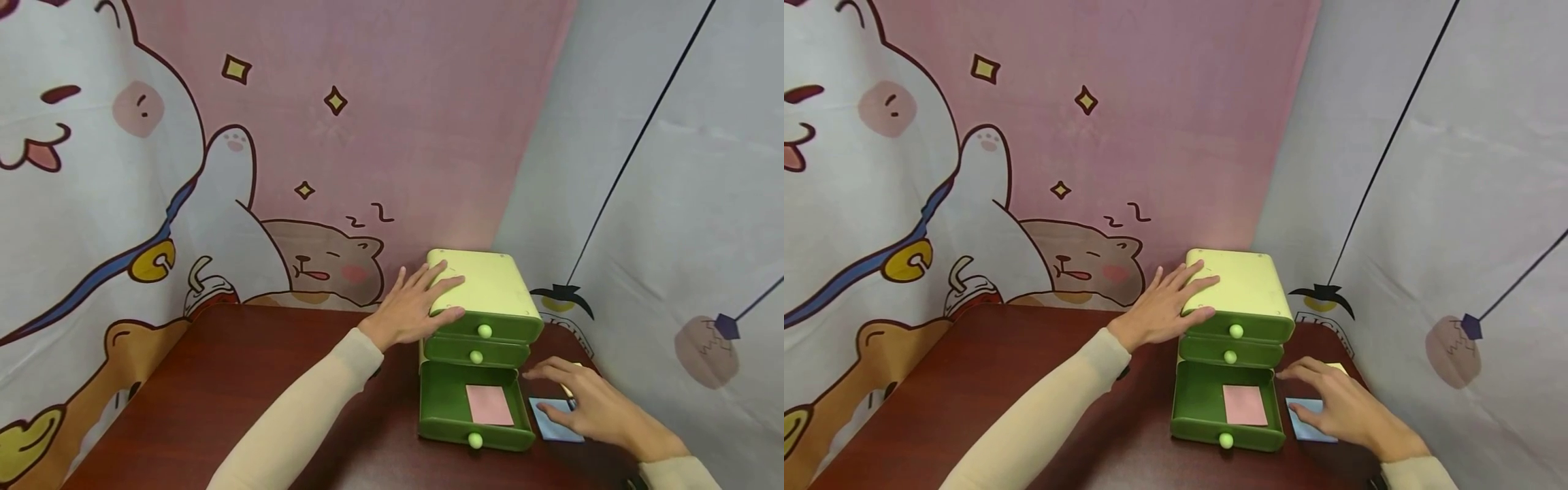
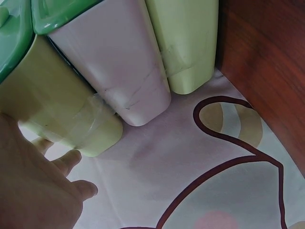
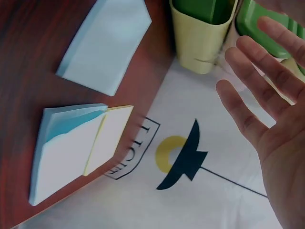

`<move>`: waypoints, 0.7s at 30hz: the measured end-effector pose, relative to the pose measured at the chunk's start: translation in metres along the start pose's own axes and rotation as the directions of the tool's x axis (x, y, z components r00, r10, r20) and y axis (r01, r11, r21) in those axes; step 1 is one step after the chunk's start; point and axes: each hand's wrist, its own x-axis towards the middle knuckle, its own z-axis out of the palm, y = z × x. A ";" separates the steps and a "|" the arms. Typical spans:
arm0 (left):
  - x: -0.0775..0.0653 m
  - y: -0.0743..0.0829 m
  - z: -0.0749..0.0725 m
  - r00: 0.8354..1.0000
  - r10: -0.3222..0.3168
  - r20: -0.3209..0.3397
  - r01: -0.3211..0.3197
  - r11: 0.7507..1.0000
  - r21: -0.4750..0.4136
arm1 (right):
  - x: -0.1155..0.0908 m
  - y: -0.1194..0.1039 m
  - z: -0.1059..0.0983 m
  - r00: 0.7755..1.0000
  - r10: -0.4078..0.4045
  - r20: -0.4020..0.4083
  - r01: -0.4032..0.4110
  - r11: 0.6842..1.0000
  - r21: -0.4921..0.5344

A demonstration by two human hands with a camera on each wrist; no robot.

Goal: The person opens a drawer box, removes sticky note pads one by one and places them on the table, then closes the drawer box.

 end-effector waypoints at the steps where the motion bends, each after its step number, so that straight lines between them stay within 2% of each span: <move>1: 0.000 0.000 0.000 1.000 0.000 -0.001 0.000 1.000 -0.001 | 0.002 -0.002 -0.002 1.000 -0.003 0.001 0.003 1.000 0.012; 7: -0.001 0.000 -0.001 1.000 0.003 -0.001 -0.003 1.000 -0.003 | 0.012 -0.011 -0.010 1.000 -0.005 0.025 0.003 0.998 0.056; 14: -0.002 0.001 -0.002 1.000 0.007 0.002 -0.007 1.000 0.000 | 0.025 -0.022 -0.017 0.998 -0.027 0.063 0.031 0.998 -0.058; 21: -0.002 0.002 -0.004 1.000 0.007 0.004 -0.007 1.000 -0.011 | 0.037 -0.033 -0.024 0.987 -0.027 0.156 0.031 0.999 -0.027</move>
